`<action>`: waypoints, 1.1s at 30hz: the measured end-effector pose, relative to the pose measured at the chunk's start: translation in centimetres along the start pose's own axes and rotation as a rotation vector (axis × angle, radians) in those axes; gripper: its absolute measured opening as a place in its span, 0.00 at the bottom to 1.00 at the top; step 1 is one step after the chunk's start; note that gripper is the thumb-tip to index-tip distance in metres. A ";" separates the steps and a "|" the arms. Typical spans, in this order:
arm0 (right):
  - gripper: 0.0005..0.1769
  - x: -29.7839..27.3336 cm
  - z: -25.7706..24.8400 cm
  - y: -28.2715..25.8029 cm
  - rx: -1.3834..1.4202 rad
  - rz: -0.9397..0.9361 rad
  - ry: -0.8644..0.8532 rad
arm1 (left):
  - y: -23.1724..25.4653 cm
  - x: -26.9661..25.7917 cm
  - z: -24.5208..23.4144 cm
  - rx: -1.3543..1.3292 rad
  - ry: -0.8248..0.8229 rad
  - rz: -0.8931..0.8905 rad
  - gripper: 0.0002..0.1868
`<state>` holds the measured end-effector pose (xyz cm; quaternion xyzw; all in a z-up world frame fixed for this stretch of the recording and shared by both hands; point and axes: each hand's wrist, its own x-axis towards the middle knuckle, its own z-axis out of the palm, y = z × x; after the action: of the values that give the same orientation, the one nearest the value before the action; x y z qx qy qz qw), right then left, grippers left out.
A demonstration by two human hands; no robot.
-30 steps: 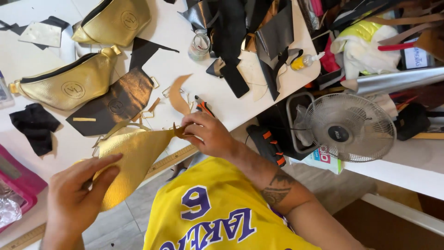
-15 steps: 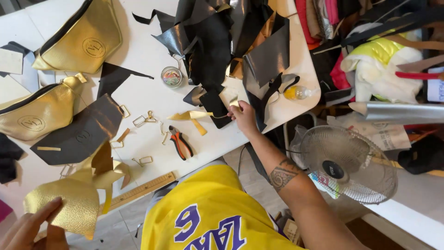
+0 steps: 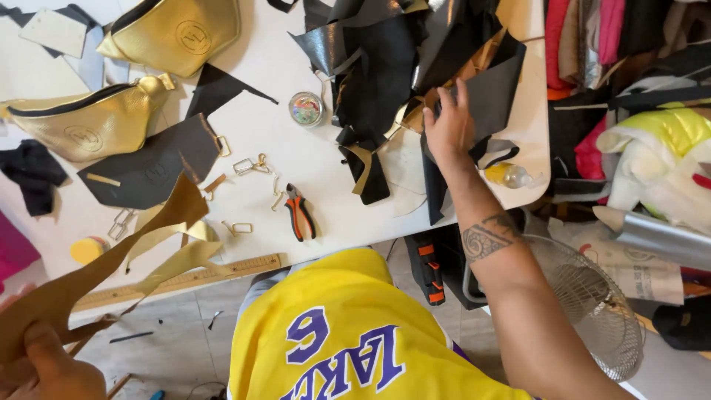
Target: The person is sorting through leather scraps on a workbench, using a long wooden ruler to measure specific dimensions, and marking the leather with a pen.
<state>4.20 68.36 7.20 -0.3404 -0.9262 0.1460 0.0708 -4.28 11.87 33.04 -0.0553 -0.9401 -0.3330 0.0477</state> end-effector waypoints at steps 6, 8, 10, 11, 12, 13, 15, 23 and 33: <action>0.12 -10.3 1.1 -9.2 0.255 -0.242 -0.130 | -7.1 -1.5 0.2 -0.598 0.435 0.232 0.12; 0.14 -14.0 1.1 -12.6 0.472 -0.328 -0.296 | -7.1 -1.9 0.3 -0.628 0.389 0.208 0.23; 0.17 -17.0 -0.4 -16.4 0.687 -0.420 -0.478 | -7.0 -3.3 0.6 -0.650 0.351 0.179 0.34; 0.18 -18.2 -1.9 -18.4 0.820 -0.454 -0.583 | -7.0 -4.3 0.9 -0.671 0.286 -0.041 0.22; 0.20 -18.8 -3.0 -20.7 0.954 -0.502 -0.687 | -7.2 -4.9 1.4 -0.685 0.248 -0.257 0.14; 0.20 -18.4 -4.4 -22.6 0.964 -0.542 -0.699 | -5.8 -4.2 1.4 -0.675 0.289 -0.253 0.14; 0.41 -18.6 -7.6 -25.9 1.170 -0.603 -0.809 | -3.1 -3.4 1.2 -0.193 -0.217 -0.016 0.05; 0.04 -19.0 -7.1 -27.3 1.111 -0.529 -1.031 | -3.0 -5.8 4.6 -0.259 -0.589 0.164 0.07; 0.06 -21.4 -10.3 -25.2 0.887 -0.151 -0.812 | -34.8 -10.7 7.4 0.147 -0.351 0.007 0.17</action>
<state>7.42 38.48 24.33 -0.1287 -0.7515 0.6311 -0.1427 1.21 -11.14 4.33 -0.1122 -0.9556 -0.2485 -0.1119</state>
